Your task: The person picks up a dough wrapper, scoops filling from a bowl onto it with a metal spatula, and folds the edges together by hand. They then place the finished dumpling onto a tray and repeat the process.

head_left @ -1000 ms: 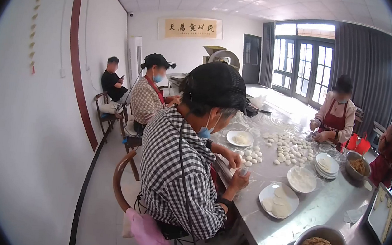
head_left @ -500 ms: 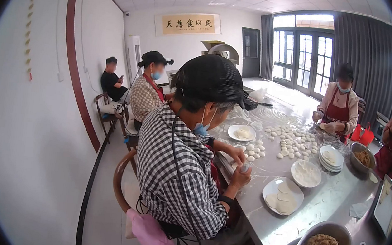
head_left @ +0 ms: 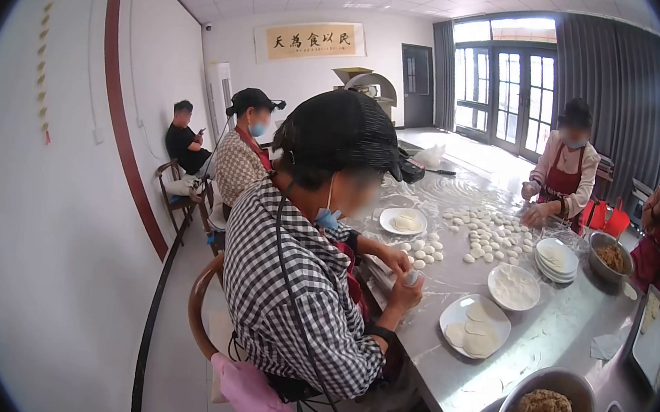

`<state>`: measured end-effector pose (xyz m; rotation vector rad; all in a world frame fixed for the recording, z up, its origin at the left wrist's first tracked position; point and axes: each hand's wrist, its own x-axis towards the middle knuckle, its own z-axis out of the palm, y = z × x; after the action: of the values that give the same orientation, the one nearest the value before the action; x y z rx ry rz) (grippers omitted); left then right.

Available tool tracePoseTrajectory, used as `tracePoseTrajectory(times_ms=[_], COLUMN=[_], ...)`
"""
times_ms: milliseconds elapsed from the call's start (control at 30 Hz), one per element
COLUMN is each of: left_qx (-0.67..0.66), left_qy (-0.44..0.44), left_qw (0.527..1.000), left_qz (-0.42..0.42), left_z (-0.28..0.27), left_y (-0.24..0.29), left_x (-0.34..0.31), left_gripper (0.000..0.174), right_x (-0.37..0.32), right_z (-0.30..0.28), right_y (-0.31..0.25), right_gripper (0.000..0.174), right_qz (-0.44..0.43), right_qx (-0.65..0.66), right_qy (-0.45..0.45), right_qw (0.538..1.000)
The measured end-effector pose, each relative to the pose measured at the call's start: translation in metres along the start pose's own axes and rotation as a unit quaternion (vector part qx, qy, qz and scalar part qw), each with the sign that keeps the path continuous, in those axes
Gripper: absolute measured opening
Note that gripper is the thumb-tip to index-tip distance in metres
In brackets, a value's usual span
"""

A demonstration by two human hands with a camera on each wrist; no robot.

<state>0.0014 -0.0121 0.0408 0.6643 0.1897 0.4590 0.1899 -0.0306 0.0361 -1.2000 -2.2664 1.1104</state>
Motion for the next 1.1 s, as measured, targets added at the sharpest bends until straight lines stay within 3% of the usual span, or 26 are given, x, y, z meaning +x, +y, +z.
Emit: tracePoseTrajectory(times_ms=[67, 400, 567, 733, 867, 900, 933, 967, 1033, 1100], left_qx=[0.001, 0.014, 0.015, 0.01, -0.238, -0.122, -0.117, -0.126, -0.131, -0.118], left_qy=[-0.002, -0.004, 0.009, 0.002, -0.024, 0.019, 0.013, -0.007, 0.072, 0.088], left_qw=[1.0, 1.0, 1.0, 0.999, 0.969, 0.992, 0.99, 0.987, 0.986, 0.987], left_qz=[-0.001, -0.002, 0.01, 0.038, 0.069, 0.034, 0.075, 0.098, 0.074, 0.067], left_z=[0.001, 0.007, 0.004, -0.008, -0.02, -0.023, -0.018, -0.024, -0.01, -0.003], left_y=[0.002, 0.008, 0.005, -0.003, -0.011, -0.011, -0.013, -0.022, -0.012, -0.005], left_x=[0.0, -0.007, -0.004, 0.003, 0.025, 0.014, 0.007, 0.008, 0.007, 0.005], left_gripper=[0.041, 0.042, 0.045, 0.051, 0.027, 0.032, 0.037, 0.038, 0.042, 0.05], right_x=[0.011, 0.004, -0.001, 0.006, 0.008, 0.008, 0.008, 0.006, 0.009, 0.009], right_z=[-0.009, -0.006, 0.003, 0.009, 0.014, 0.024, 0.033, 0.034, 0.036, 0.033], right_y=[-0.034, -0.02, -0.024, -0.02, -0.022, -0.009, 0.01, 0.001, -0.007, -0.004], right_gripper=[0.012, 0.012, 0.015, 0.015, 0.02, 0.017, 0.013, 0.004, 0.009, 0.015], right_qz=[-0.19, -0.166, -0.159, -0.131, -0.088, -0.123, -0.152, -0.098, -0.11, -0.133], right_qx=[-0.085, -0.081, -0.002, 0.051, 0.195, 0.183, 0.161, 0.173, 0.177, 0.134], right_qy=[0.073, 0.078, 0.183, 0.223, 0.304, 0.351, 0.399, 0.398, 0.416, 0.397], right_qw=[0.975, 0.98, 0.97, 0.965, 0.928, 0.91, 0.89, 0.896, 0.885, 0.898])
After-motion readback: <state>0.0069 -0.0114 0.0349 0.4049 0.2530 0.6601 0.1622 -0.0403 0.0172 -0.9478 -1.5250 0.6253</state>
